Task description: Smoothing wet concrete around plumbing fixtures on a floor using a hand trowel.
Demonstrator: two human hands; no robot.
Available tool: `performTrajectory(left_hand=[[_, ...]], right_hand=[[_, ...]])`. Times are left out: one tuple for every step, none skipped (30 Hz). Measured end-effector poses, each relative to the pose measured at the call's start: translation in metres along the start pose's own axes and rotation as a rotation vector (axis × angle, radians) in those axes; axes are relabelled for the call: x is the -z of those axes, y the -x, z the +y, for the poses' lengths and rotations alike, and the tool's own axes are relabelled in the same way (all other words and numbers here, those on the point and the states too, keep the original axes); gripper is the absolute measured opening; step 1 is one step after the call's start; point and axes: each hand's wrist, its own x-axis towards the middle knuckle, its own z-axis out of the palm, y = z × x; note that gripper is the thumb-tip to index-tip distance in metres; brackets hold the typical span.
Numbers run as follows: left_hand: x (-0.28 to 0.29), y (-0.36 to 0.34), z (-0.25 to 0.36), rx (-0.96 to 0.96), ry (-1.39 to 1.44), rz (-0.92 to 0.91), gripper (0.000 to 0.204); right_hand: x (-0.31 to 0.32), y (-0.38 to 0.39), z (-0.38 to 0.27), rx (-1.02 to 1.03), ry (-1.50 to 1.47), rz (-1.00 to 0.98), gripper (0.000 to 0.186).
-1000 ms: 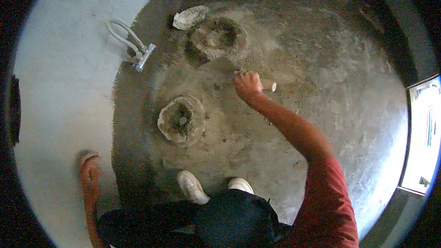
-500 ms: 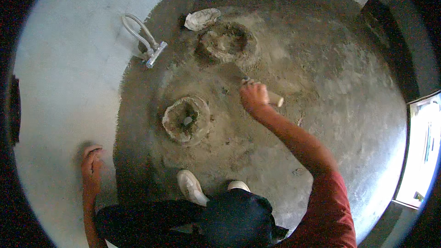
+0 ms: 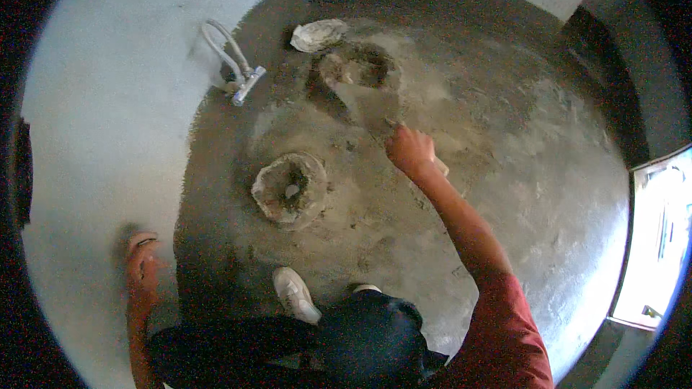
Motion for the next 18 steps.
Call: performTrajectory(left_hand=[[0.000, 0.000, 0.004, -0.014, 0.016, -0.015, 0.027], [0.000, -0.001, 0.007, -0.012, -0.010, 0.013, 0.027], [-0.002, -0.002, 0.009, -0.009, -0.036, 0.041, 0.027], [-0.002, -0.004, 0.010, -0.023, -0.030, 0.030, 0.027], [-0.003, -0.008, 0.007, 0.013, 0.008, -0.008, 0.028], [-0.005, -0.012, 0.006, 0.049, 0.044, -0.047, 0.030], [-0.009, -0.017, 0.008, 0.028, 0.054, -0.062, 0.030], [-0.010, -0.021, 0.010, 0.018, 0.029, -0.065, 0.030], [-0.011, -0.024, 0.012, 0.007, 0.005, -0.068, 0.030], [-0.010, -0.025, 0.008, 0.001, -0.001, -0.072, 0.030], [-0.008, -0.026, 0.003, -0.077, -0.035, -0.056, 0.028], [-0.006, -0.026, -0.001, -0.153, -0.067, -0.038, 0.025], [-0.004, -0.025, -0.003, -0.164, -0.068, -0.044, 0.025], [-0.005, -0.022, -0.007, -0.170, -0.048, -0.026, 0.026], [-0.006, -0.021, -0.011, -0.172, -0.028, -0.004, 0.026], [-0.007, -0.016, -0.014, -0.159, -0.033, -0.006, 0.026], [-0.008, -0.012, -0.016, -0.080, 0.029, -0.005, 0.027], [-0.008, -0.008, -0.016, -0.004, 0.092, -0.004, 0.028]], right_hand=[[0.003, 0.013, 0.021, -0.021, 0.015, 0.002, 0.022], [-0.003, 0.023, 0.041, -0.113, -0.142, -0.008, 0.026], [-0.012, 0.034, 0.055, -0.204, -0.301, -0.014, 0.030], [-0.021, 0.047, 0.062, -0.221, -0.297, -0.007, 0.030], [-0.034, 0.061, 0.067, -0.275, -0.436, 0.008, 0.035], [-0.048, 0.073, 0.072, -0.328, -0.576, 0.027, 0.039], [-0.061, 0.082, 0.079, -0.446, -0.707, 0.008, 0.038], [-0.067, 0.088, 0.072, -0.557, -0.850, -0.016, 0.037], [-0.071, 0.095, 0.063, -0.572, -0.853, -0.006, 0.037], [-0.060, 0.097, 0.036, -0.592, -0.887, 0.010, 0.039], [-0.052, 0.100, 0.025, -0.619, -0.919, 0.033, 0.040], [-0.054, 0.101, 0.029, -0.628, -0.922, 0.043, 0.040], [-0.058, 0.101, 0.036, -0.502, -0.768, 0.035, 0.042], [-0.059, 0.102, 0.044, -0.375, -0.609, 0.019, 0.044], [-0.054, 0.097, 0.058, -0.273, -0.470, -0.021, 0.046], [-0.047, 0.086, 0.075, -0.159, -0.335, -0.072, 0.050], [-0.035, 0.073, 0.096, -0.074, -0.180, -0.127, 0.040], [-0.023, 0.059, 0.115, 0.011, -0.024, -0.179, 0.030]])
